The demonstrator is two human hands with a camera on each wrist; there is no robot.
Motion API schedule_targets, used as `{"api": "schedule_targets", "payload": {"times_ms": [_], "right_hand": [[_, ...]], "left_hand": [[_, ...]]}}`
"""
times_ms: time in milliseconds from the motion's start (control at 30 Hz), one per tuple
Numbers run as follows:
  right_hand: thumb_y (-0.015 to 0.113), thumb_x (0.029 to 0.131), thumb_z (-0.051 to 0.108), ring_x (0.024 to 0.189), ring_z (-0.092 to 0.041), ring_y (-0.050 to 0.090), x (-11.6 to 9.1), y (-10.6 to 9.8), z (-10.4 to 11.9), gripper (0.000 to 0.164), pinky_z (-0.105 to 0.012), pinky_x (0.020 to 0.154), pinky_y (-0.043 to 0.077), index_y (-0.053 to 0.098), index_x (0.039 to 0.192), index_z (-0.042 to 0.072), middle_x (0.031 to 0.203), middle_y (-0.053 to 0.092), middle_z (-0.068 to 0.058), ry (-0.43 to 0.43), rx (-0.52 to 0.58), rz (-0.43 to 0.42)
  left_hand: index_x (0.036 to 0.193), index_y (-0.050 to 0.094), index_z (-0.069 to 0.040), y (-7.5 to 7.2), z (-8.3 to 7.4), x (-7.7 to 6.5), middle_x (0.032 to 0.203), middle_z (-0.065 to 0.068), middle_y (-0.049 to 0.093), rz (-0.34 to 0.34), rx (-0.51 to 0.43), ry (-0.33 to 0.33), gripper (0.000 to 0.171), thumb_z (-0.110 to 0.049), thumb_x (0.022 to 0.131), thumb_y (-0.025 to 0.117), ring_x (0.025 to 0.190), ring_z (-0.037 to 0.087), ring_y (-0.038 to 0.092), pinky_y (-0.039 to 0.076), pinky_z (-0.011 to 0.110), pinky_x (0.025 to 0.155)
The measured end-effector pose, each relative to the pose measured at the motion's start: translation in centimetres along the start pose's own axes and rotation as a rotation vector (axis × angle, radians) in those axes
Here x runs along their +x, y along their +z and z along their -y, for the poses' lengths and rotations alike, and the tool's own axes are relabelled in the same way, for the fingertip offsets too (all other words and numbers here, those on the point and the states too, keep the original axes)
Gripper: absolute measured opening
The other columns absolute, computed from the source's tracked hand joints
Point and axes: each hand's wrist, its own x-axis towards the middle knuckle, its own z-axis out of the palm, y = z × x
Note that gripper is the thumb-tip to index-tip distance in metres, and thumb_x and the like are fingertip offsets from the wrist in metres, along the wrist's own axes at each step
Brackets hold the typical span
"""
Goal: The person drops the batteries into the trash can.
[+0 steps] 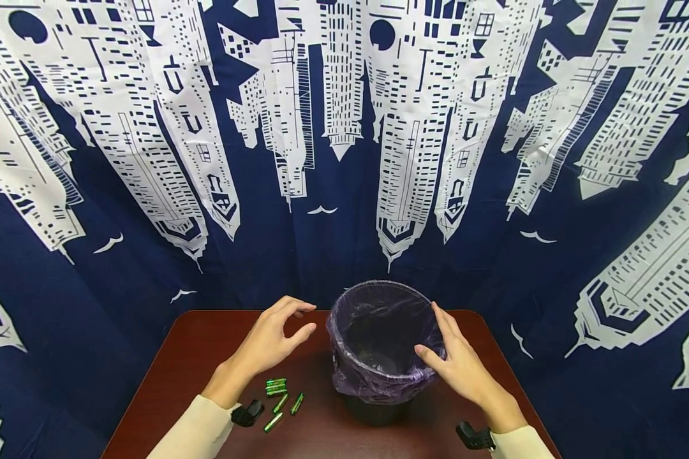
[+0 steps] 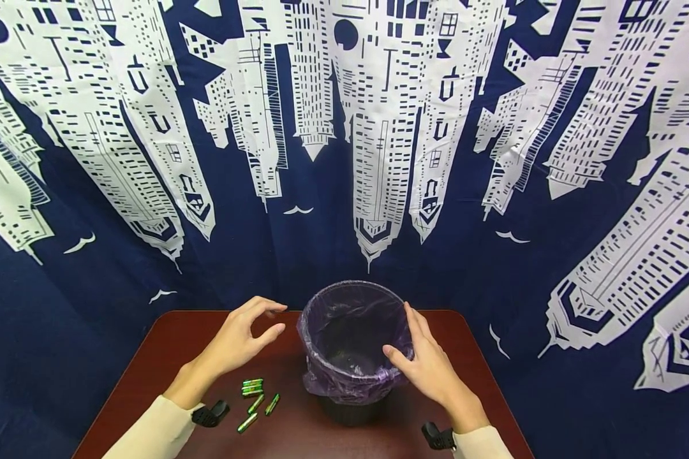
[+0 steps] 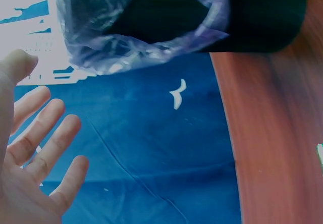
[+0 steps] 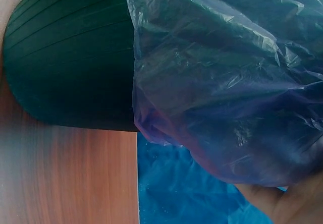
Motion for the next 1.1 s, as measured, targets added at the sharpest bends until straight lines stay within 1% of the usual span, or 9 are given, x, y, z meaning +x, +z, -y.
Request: {"api": "schedule_targets", "payload": {"times_ms": [200, 367, 467, 600, 700, 767, 867, 967, 1100], "right_hand": [[0.074, 0.111, 0.045, 0.17, -0.062, 0.038, -0.1, 0.2, -0.1, 0.102, -0.091, 0.126, 0.035, 0.016, 0.188, 0.012, 0.19, 0.026, -0.027, 0.01, 0.012, -0.01], [0.076, 0.11, 0.042, 0.17, -0.062, 0.037, -0.1, 0.4, 0.0, 0.103, -0.091, 0.127, 0.035, 0.016, 0.188, 0.01, 0.19, 0.026, -0.027, 0.003, 0.025, -0.006], [0.078, 0.109, 0.039, 0.17, -0.063, 0.036, 0.0, 0.3, 0.2, 0.103, -0.091, 0.128, 0.033, 0.018, 0.187, 0.008, 0.189, 0.027, -0.028, -0.006, 0.039, -0.011], [0.079, 0.108, 0.037, 0.17, -0.062, 0.036, 0.1, 0.2, 0.3, 0.103, -0.091, 0.128, 0.033, 0.018, 0.187, 0.009, 0.189, 0.027, -0.027, -0.008, 0.042, -0.012], [0.078, 0.109, 0.037, 0.17, -0.062, 0.037, 0.1, 0.0, 0.1, 0.103, -0.092, 0.127, 0.034, 0.017, 0.188, 0.011, 0.19, 0.027, -0.026, 0.0, 0.031, -0.015], [0.078, 0.109, 0.036, 0.17, -0.062, 0.037, -0.1, 0.0, -0.1, 0.103, -0.092, 0.126, 0.033, 0.016, 0.188, 0.012, 0.19, 0.026, -0.027, 0.004, 0.029, -0.012], [0.077, 0.11, 0.037, 0.17, -0.063, 0.037, -0.2, 0.2, -0.3, 0.103, -0.093, 0.125, 0.034, 0.015, 0.188, 0.013, 0.19, 0.026, -0.027, 0.006, 0.025, -0.011], [0.077, 0.11, 0.039, 0.169, -0.063, 0.037, -0.2, 0.3, -0.5, 0.104, -0.093, 0.125, 0.035, 0.015, 0.188, 0.013, 0.19, 0.027, -0.026, -0.001, 0.027, -0.011], [0.077, 0.109, 0.038, 0.17, -0.062, 0.037, 0.0, 0.4, -0.6, 0.104, -0.092, 0.126, 0.034, 0.014, 0.188, 0.014, 0.19, 0.027, -0.026, -0.009, 0.027, -0.011]], "left_hand": [[0.143, 0.079, -0.018, 0.7, 1.7, -2.6, 0.136, 0.004, 0.08, -0.028, -0.019, -0.033, 0.039, -0.021, 0.106, 0.089, 0.12, 0.026, 0.079, 0.067, 0.048, 0.107], [0.141, 0.079, -0.018, 1.6, 3.6, -5.2, 0.133, 0.0, 0.08, -0.001, 0.005, -0.074, 0.037, -0.021, 0.106, 0.089, 0.118, 0.023, 0.079, 0.067, 0.045, 0.104], [0.14, 0.08, -0.019, 2.0, 4.5, -6.8, 0.132, -0.002, 0.08, 0.029, 0.011, -0.117, 0.036, -0.021, 0.106, 0.089, 0.118, 0.022, 0.078, 0.067, 0.042, 0.102], [0.14, 0.079, -0.022, 2.4, 5.6, -8.7, 0.133, -0.004, 0.079, 0.082, 0.012, -0.169, 0.036, -0.023, 0.106, 0.089, 0.119, 0.021, 0.078, 0.068, 0.04, 0.101], [0.14, 0.078, -0.023, 2.8, 6.3, -9.8, 0.134, -0.006, 0.078, 0.119, 0.006, -0.181, 0.036, -0.025, 0.106, 0.089, 0.118, 0.022, 0.078, 0.069, 0.042, 0.1], [0.139, 0.078, -0.023, 3.0, 6.9, -10.7, 0.134, -0.007, 0.077, 0.138, -0.001, -0.185, 0.035, -0.026, 0.106, 0.089, 0.118, 0.025, 0.079, 0.069, 0.045, 0.099], [0.137, 0.079, -0.023, 3.4, 7.5, -12.1, 0.132, -0.007, 0.077, 0.174, -0.013, -0.198, 0.033, -0.027, 0.106, 0.09, 0.116, 0.025, 0.08, 0.07, 0.047, 0.096], [0.134, 0.08, -0.02, 3.7, 8.2, -13.3, 0.129, -0.005, 0.077, 0.212, -0.022, -0.214, 0.033, -0.027, 0.104, 0.091, 0.112, 0.025, 0.081, 0.07, 0.041, 0.093], [0.133, 0.079, -0.016, 3.9, 9.0, -14.3, 0.128, -0.001, 0.076, 0.272, -0.012, -0.21, 0.035, -0.026, 0.102, 0.093, 0.108, 0.023, 0.078, 0.068, 0.032, 0.087]]}}
